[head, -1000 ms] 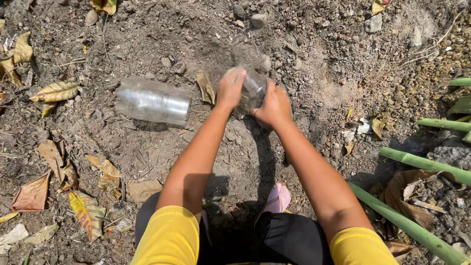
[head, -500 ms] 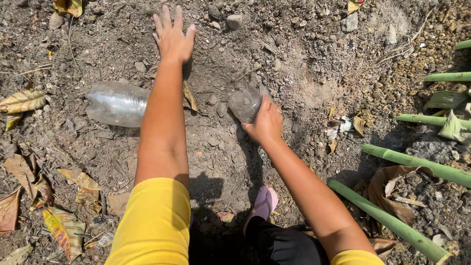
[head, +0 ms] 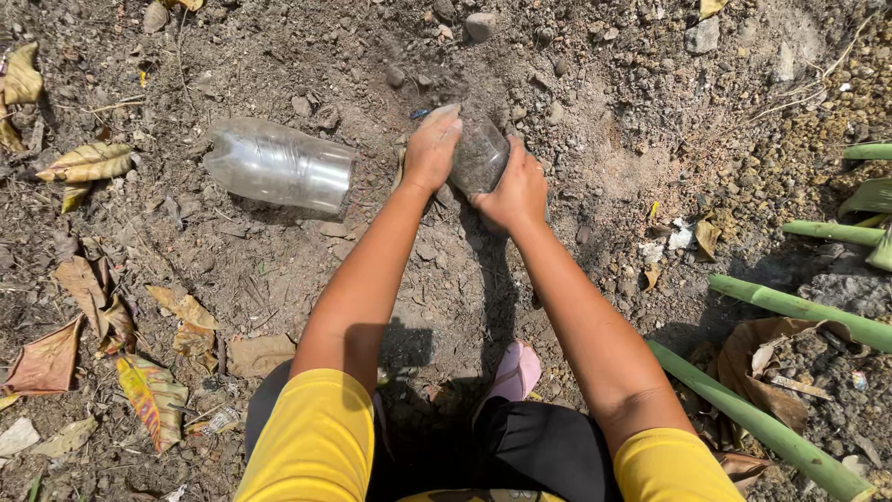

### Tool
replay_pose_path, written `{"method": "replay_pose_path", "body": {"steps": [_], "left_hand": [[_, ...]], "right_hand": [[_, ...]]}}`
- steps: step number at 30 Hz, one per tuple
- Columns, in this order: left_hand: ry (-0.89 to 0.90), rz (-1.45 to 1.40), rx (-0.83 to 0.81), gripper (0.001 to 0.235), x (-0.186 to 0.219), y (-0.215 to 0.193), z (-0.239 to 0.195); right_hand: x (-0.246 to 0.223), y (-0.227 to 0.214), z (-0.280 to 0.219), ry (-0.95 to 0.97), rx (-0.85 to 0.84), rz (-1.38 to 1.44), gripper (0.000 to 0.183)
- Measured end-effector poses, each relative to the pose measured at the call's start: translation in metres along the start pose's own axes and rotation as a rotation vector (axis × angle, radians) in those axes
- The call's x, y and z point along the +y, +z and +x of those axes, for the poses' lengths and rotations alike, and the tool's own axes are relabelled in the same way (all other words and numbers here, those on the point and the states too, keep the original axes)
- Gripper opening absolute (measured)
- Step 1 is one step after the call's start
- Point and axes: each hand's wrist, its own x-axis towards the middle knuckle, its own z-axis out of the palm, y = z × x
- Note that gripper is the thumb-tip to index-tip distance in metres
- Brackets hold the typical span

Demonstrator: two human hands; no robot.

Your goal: The person uses a knife to dig holes in the dirt and then places plastic bottle containers into the holes, filling them with soil by hand.

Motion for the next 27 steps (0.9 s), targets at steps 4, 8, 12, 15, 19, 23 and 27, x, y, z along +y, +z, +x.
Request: {"method": "replay_pose_path", "body": {"steps": [4, 8, 12, 15, 19, 23, 27], "left_hand": [[0.066, 0.007, -0.147, 0.044, 0.031, -0.009, 0.001], [0.093, -0.100, -0.324, 0.045, 0.108, -0.041, -0.008], [0.003, -0.216, -0.339, 0.045, 0.168, -0.070, -0.025], [0.027, -0.088, -0.054, 0.041, 0.133, -0.094, -0.005], [-0.347, 0.287, 0.065, 0.049, 0.051, -0.088, 0.031], [-0.443, 0.708, 0.081, 0.071, 0.017, -0.057, 0.013], [-0.362, 0.546, 0.101, 0.056, 0.010, -0.034, -0.019]], "right_hand": [[0.018, 0.001, -0.014, -0.146, 0.144, 0.118, 0.115], [0.028, 0.006, -0.036, -0.217, 0.207, 0.394, 0.113], [0.033, 0.014, -0.053, -0.266, 0.283, 0.529, 0.113], [0.042, 0.009, -0.061, -0.247, 0.236, 0.550, 0.112], [0.048, -0.018, -0.067, -0.187, 0.178, 0.550, 0.111], [0.041, -0.027, -0.070, -0.145, 0.155, 0.106, 0.110], [0.023, -0.007, -0.050, -0.003, -0.040, -0.153, 0.113]]}}
